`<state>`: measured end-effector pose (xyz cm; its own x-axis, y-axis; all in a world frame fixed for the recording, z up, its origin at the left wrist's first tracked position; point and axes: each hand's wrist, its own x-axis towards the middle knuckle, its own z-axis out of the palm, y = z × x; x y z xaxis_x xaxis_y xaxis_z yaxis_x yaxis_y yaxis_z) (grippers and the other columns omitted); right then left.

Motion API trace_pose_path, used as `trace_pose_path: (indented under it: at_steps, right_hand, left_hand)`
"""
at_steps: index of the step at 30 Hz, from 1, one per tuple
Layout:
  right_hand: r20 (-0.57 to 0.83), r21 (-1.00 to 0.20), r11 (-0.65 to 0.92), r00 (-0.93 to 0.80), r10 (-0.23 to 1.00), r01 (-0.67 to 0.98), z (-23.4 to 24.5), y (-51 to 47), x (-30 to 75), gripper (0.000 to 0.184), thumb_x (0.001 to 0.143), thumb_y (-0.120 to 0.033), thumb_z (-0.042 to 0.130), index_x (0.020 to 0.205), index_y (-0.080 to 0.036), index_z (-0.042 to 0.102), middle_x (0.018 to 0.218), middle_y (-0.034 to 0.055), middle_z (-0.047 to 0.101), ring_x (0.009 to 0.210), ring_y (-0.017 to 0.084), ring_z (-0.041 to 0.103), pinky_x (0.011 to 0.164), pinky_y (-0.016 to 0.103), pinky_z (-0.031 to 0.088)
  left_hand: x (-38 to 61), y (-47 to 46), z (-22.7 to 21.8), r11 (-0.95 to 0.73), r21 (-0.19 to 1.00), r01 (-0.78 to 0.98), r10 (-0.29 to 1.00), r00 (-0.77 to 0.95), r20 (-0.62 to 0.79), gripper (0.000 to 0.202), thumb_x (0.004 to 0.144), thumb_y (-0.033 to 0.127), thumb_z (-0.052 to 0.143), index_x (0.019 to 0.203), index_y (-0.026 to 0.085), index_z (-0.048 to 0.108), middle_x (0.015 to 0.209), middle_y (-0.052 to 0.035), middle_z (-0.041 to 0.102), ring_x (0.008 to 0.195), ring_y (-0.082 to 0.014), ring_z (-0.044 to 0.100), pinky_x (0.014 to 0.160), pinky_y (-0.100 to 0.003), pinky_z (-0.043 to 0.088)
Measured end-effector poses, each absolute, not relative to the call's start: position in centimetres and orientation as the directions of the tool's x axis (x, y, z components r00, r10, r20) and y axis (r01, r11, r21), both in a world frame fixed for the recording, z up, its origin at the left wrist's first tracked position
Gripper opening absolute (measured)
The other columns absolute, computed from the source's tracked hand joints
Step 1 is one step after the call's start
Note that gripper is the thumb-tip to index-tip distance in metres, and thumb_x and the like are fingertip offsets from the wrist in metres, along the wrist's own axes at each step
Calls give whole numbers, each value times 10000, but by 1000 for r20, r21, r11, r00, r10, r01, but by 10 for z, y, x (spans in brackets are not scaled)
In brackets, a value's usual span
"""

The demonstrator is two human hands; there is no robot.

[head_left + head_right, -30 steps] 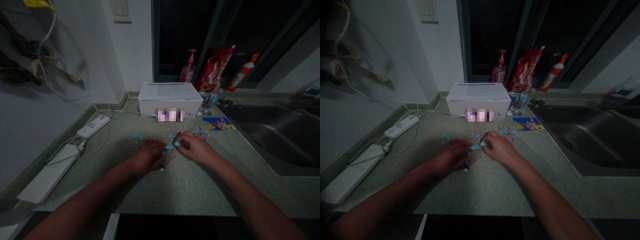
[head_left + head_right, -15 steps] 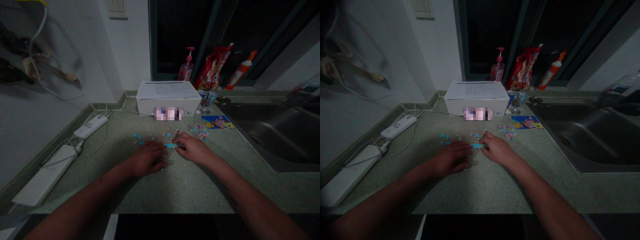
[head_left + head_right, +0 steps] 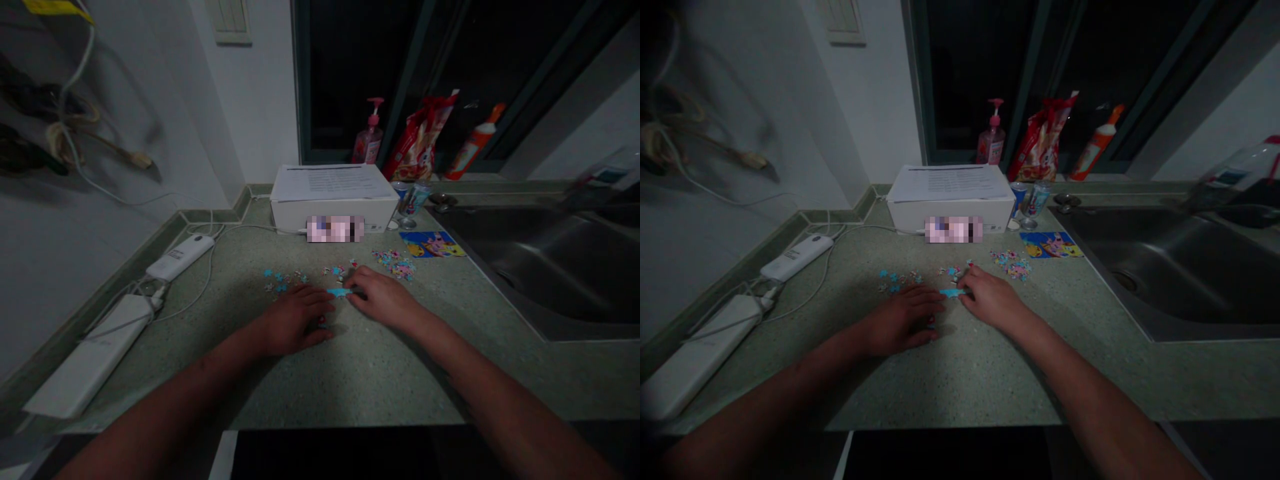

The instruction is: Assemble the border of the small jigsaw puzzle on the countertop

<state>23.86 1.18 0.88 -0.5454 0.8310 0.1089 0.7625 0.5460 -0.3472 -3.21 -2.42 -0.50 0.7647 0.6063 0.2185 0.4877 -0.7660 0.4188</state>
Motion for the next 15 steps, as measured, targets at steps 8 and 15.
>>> trace_pose_path:
  at_steps: [8,15]
  right_hand:
    - [151,-366,569,-557,817,736,9,12,237,150,989,-140,661,1070,-232,747,1122,74,729,1045,228,724,899,346,549]
    - [166,-387,560,-542,824,732,14,13,238,157,998,-131,640,1002,-236,756,1077,59,737,985,215,723,857,336,542]
  left_hand:
    - [-32,-25,-4,-761,422,493,612,761,214,370,1014,444,725,1310,221,714,1502,-164,695,1384,-369,649,1193,-614,456]
    - [-33,-25,-4,-752,439,492,627,739,246,362,1008,432,734,1315,239,716,1490,-144,702,1378,-357,648,1185,-598,463]
